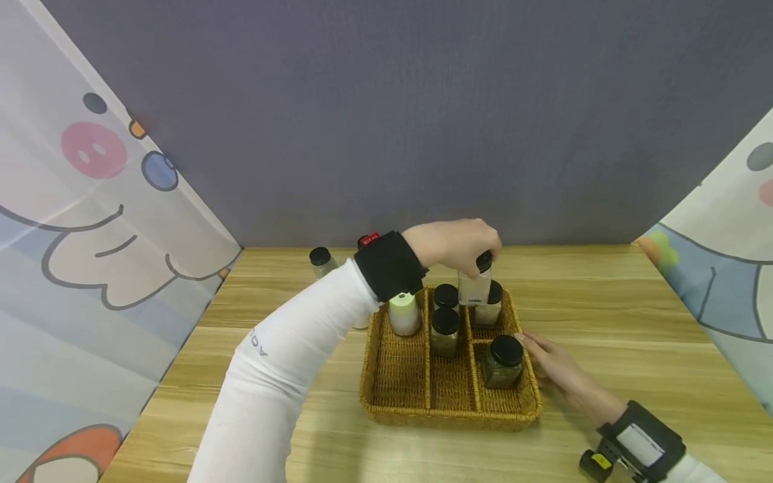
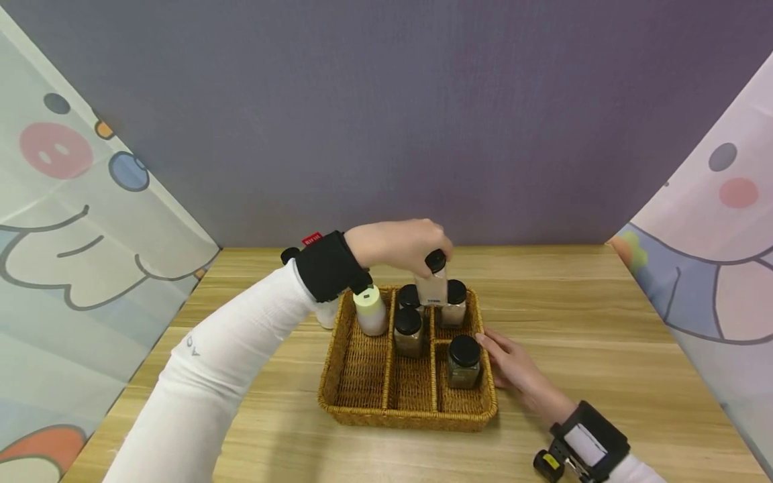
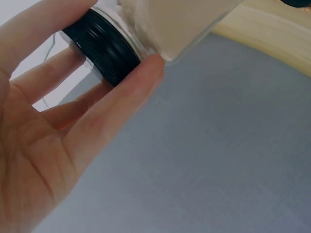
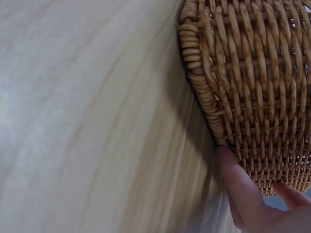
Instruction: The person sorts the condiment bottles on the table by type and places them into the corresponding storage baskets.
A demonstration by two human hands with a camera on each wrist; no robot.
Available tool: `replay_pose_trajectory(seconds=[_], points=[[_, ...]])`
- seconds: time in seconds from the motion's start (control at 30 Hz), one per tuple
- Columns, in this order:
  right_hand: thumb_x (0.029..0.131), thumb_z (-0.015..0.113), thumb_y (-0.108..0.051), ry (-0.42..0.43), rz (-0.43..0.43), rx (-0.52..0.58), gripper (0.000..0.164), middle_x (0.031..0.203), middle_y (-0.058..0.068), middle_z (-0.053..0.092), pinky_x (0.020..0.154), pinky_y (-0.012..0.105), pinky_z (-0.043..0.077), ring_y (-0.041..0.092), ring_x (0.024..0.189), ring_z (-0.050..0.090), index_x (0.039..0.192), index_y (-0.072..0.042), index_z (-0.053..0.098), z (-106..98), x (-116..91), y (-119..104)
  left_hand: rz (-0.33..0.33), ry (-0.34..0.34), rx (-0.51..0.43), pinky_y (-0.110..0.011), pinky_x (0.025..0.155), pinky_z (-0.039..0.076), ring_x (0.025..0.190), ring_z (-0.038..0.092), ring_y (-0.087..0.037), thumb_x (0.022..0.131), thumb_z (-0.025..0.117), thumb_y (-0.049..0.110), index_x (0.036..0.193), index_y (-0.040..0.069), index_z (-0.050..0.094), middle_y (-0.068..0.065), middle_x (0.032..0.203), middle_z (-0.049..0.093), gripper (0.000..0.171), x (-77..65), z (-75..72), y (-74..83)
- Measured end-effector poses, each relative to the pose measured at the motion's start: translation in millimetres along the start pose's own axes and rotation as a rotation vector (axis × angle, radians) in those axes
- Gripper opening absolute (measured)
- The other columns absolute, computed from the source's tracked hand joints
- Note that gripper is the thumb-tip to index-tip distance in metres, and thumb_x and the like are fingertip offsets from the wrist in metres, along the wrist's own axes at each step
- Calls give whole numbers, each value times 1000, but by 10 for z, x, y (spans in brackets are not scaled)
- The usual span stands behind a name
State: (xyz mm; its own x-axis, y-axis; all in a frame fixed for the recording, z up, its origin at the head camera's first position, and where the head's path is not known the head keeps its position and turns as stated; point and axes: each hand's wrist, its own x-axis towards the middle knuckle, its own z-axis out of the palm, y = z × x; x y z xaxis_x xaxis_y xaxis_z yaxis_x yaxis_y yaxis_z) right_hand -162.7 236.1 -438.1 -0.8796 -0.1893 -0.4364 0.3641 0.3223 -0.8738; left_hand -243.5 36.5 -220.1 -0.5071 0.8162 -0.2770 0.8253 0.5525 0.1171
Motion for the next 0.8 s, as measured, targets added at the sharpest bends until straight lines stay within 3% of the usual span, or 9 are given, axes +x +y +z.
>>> replay_pose_trajectory(seconds=[0.2,0.5,0.8], points=[[90,41,-46,-12,3,31,76,137,34,16,78,41,50,47,119,30,139,5,12,3,-10,-17,-1,-33,13,-21,60,34,70,44,-11,83,59,11,86,11,60,1,82,51,4,43,55,69],[91,41,-45,-18,5,46,76,136,35,17,77,39,51,46,120,31,138,6,12,1,-18,-33,15,-44,-8,-22,58,29,65,39,-10,84,59,18,88,12,60,2,79,49,7,93,131,119],[91,40,-46,-20,7,32,75,138,33,16,77,39,51,47,120,30,139,5,12,8,-12,-26,19,-62,-26,-21,57,30,62,40,-10,84,58,16,78,13,57,2,73,48,7,177,203,139]])
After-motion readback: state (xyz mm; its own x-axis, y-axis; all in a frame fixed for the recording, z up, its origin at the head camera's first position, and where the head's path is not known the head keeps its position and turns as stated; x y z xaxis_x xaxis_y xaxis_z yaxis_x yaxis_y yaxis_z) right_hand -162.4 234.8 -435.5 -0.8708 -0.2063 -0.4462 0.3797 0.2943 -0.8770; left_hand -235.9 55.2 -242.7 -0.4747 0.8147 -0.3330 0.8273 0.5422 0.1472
